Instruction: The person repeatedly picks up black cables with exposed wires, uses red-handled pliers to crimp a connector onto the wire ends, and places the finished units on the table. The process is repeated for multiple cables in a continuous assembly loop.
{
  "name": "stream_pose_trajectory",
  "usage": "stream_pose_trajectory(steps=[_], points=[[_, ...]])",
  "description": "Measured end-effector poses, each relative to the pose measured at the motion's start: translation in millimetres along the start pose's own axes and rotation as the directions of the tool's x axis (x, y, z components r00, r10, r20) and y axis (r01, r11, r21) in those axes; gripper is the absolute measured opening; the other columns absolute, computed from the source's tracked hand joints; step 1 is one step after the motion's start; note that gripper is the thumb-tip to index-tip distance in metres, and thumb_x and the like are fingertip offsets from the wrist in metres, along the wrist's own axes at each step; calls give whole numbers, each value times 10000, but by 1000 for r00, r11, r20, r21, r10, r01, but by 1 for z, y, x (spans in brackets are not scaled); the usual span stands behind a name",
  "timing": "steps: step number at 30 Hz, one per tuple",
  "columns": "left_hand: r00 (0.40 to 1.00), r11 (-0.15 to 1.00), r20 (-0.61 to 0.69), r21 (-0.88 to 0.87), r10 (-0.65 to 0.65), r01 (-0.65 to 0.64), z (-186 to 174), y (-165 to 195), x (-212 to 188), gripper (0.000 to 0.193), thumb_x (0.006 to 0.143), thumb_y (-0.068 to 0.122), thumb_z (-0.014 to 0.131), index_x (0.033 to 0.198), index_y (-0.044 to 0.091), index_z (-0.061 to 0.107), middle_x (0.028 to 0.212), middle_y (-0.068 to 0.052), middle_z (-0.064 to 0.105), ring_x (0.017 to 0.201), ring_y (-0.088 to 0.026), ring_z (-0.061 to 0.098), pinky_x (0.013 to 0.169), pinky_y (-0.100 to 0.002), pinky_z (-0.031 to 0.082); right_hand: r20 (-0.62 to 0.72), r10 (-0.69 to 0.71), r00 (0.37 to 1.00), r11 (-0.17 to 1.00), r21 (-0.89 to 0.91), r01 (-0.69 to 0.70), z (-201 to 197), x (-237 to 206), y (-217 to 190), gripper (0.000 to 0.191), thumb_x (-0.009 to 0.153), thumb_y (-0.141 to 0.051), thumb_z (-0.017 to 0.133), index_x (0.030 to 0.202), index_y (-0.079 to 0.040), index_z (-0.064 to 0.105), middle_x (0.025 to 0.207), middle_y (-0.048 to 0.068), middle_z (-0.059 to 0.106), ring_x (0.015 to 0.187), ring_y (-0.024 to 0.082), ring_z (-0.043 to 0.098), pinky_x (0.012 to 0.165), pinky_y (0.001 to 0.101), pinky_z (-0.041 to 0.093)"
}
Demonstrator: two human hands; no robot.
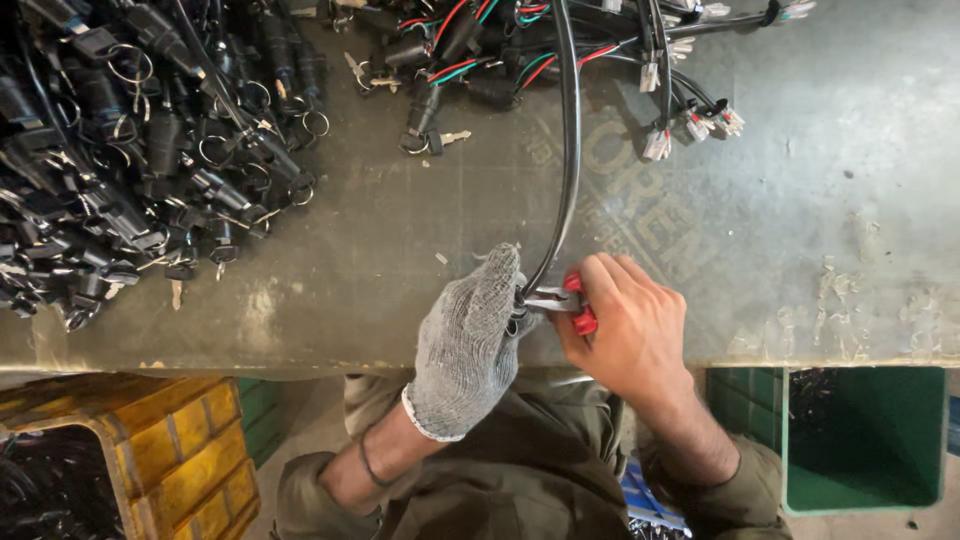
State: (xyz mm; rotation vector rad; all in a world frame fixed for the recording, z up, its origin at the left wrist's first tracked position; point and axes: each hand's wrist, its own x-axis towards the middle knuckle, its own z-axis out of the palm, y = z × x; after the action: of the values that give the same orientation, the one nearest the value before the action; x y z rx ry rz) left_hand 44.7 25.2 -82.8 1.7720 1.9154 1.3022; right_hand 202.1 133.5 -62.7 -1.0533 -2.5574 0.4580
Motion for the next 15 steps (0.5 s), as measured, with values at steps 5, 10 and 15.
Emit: stream_pose_trajectory(steps=[5,10,15], points=[[997,977,-5,204,71,-68,2,-6,0,629,883,28,729,1467,39,495,1245,-169,660,1046,-365,634,907,-464,518,52,79,996,997,-17,-78,12,0,2,289,688,-191,807,836,-89,580,734,67,604,722,306,640,573,449,449],[995,974,40,206,91,-98,-2,-13,0,621,899,44,726,1477,50,499,1257,-151,661,1025,-351,652,891,-456,519,19,64,998,989,131,-66,29,-2,1,283,702,-157,762,900,-74,578,783,87,612,738,317,636,598,437,470],[995,992,91,119,33,-43,-11,-6,12,705,902,107,736,1521,18,411,1258,-199,650,1004,-377,640,864,-458,520,33,82,996,972,218,-87,38,-1,-2,307,658,-114,785,901,-60,605,776,109,619,741,348,634,605,447,468]])
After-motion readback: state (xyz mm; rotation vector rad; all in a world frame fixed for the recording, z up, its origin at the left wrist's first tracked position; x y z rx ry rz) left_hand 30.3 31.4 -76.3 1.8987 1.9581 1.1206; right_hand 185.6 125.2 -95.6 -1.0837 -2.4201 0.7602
